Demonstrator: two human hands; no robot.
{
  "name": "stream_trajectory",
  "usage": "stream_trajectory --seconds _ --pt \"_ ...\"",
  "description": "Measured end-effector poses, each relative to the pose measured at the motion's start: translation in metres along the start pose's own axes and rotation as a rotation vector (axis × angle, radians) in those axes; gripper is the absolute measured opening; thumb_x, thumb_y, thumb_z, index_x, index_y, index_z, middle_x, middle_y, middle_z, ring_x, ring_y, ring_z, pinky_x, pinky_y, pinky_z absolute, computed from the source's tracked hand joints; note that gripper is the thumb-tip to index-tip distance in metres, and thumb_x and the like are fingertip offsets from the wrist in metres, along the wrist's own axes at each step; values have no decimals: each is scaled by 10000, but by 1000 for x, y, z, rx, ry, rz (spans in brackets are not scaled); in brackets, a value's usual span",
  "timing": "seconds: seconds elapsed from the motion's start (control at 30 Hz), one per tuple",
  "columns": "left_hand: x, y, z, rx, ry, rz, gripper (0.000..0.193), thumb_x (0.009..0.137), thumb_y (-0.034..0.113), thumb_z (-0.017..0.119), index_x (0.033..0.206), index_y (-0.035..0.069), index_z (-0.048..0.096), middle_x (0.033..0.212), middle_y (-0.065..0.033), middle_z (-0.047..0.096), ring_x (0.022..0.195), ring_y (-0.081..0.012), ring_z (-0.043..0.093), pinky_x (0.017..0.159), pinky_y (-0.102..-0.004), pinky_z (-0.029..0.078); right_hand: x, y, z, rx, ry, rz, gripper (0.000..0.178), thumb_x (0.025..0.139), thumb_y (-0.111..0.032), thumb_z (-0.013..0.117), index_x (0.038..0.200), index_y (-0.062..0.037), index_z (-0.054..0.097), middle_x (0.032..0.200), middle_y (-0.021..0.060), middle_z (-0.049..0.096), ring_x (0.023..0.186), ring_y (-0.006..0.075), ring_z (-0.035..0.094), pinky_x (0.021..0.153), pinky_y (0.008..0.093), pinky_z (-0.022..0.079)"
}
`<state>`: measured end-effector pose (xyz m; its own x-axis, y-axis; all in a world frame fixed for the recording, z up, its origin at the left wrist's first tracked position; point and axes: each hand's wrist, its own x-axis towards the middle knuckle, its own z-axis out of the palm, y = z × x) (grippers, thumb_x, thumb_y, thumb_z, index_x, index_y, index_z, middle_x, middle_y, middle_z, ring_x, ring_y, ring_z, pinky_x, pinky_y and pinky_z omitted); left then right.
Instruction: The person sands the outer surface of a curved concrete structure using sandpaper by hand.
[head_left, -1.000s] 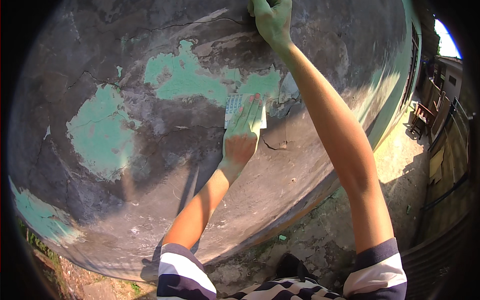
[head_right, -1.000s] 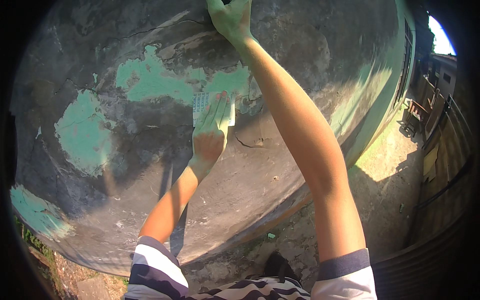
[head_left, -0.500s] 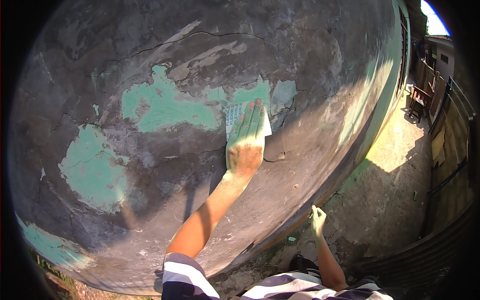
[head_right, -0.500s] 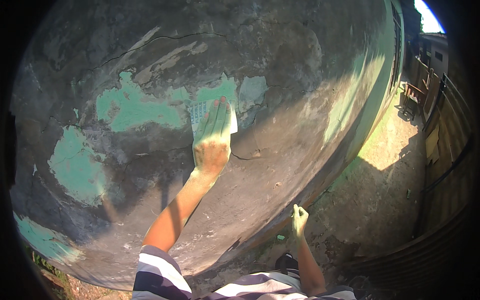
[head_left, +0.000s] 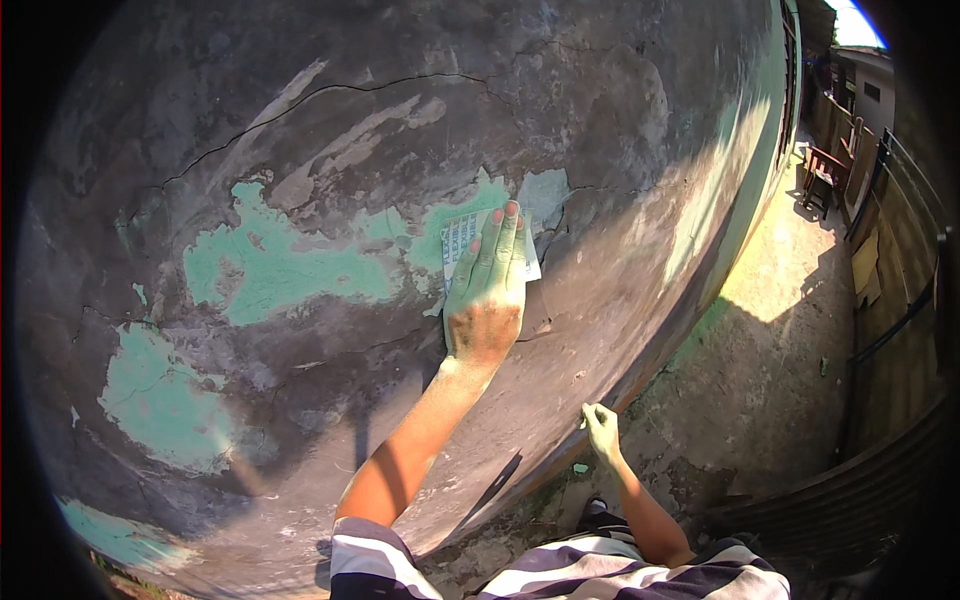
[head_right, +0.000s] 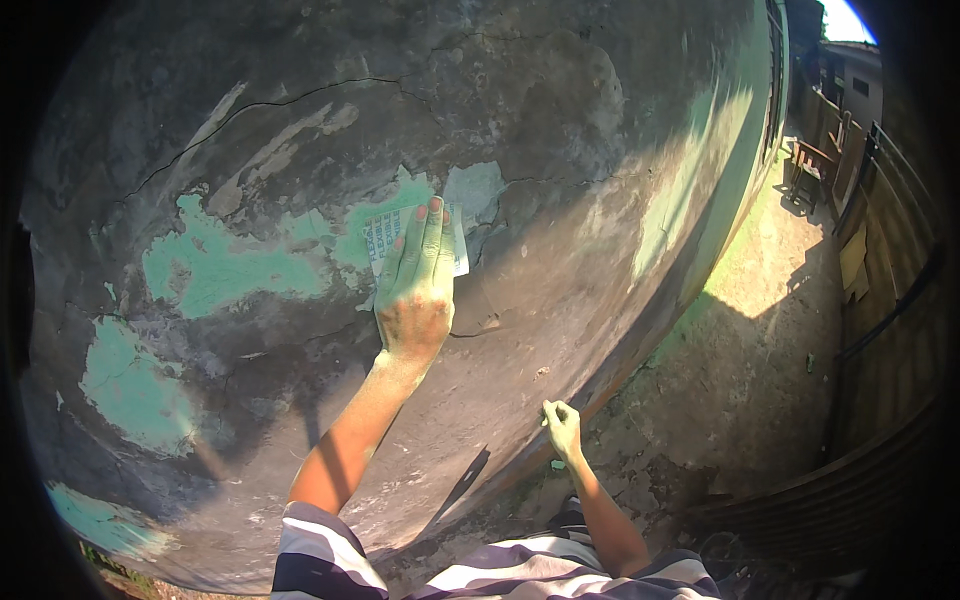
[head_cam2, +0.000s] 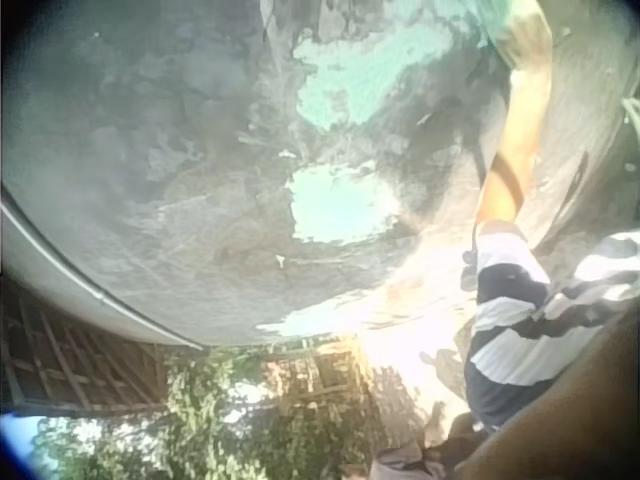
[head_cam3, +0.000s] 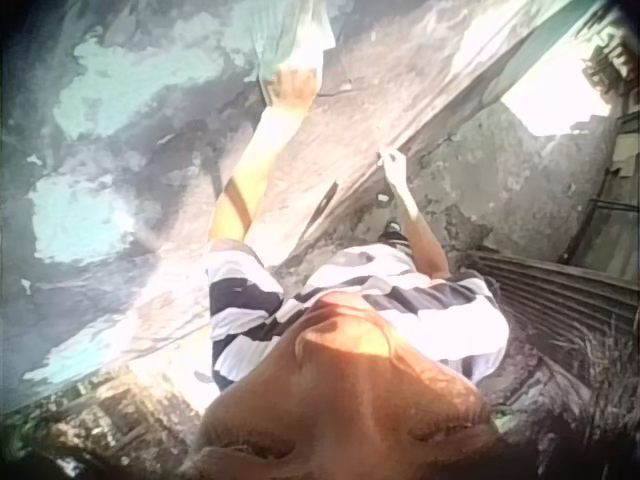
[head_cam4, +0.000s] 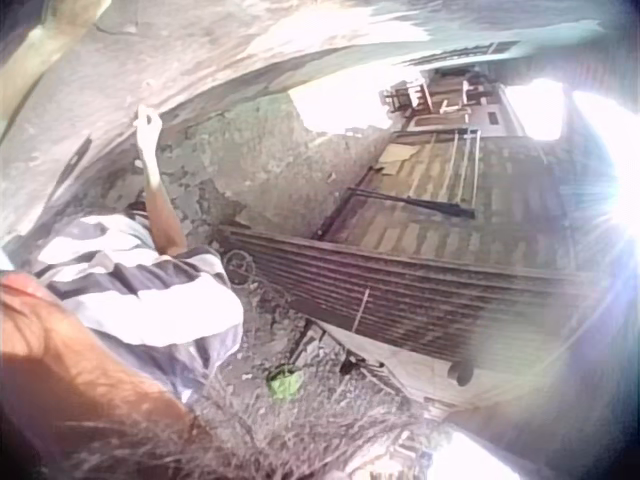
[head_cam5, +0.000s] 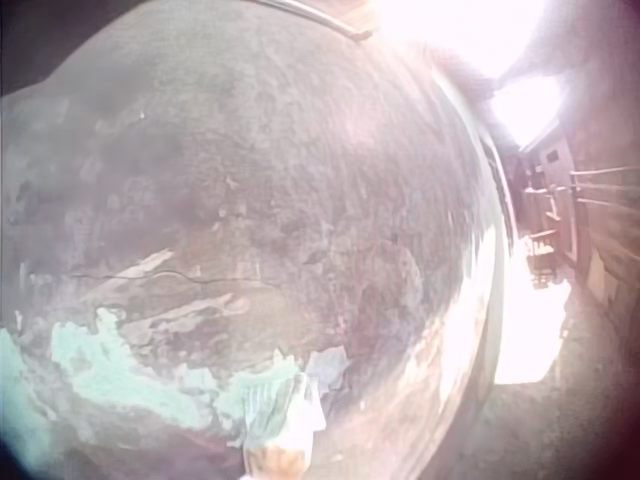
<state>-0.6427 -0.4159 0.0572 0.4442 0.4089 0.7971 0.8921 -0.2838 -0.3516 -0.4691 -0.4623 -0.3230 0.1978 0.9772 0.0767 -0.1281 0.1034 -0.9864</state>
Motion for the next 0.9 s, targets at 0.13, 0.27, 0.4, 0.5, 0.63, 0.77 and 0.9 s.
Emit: stream_trajectory --seconds 0.13,0.27,0.4,0.5,0.63,0.77,0.9 --pt "18 1 -4 -68 67 -50 616 822 -34 564 1433 35 519 1582 -32 395 1406 -207 452 1161 -358 390 39 -94 37 66 29 -202 271 1026 -190 591 816 -23 633 738 7 629 671 75 552 643 248 433" --pt "-13 20 11 -62 39 -62 575 834 -9 559 1407 35 552 1557 -56 434 1420 -209 435 1175 -366 364 61 -186 48 135 62 -404 222 1018 -180 603 858 -30 638 762 -1 632 725 68 566 663 230 424" --pt "-31 15 23 -32 -62 -49 589 837 -3 538 1424 48 539 1554 -71 438 1439 -196 409 1207 -360 297 58 -217 61 138 27 -517 242 1013 -161 600 840 6 632 753 22 633 710 83 579 681 242 448" --pt "-1 15 8 -82 -38 -58 618 839 3 540 1453 56 500 1564 -52 426 1443 -183 400 1216 -346 279 50 -218 63 160 -1 -464 232 1018 -160 588 848 -9 633 769 22 640 704 79 578 658 237 432" --pt "-9 22 16 -64 -33 -76 607 838 2 540 1441 70 521 1560 -22 434 1445 -165 395 1223 -330 263 43 -192 58 175 1 -353 228 1024 -163 581 855 -22 641 762 14 641 685 71 569 625 231 411" --pt "-30 19 25 -46 -9 -87 613 824 -4 548 1430 90 540 1548 -21 452 1445 -161 394 1216 -345 284 23 -173 44 105 -39 -294 257 1021 -163 589 818 -18 648 765 13 648 664 57 539 612 230 395" --pt "18 14 6 -93 75 -129 638 796 -41 586 1419 90 552 1550 -19 448 1428 -186 424 1178 -385 357 20 -161 31 124 16 -230 271 1021 -171 593 797 -28 645 745 3 655 656 48 529 603 223 381"
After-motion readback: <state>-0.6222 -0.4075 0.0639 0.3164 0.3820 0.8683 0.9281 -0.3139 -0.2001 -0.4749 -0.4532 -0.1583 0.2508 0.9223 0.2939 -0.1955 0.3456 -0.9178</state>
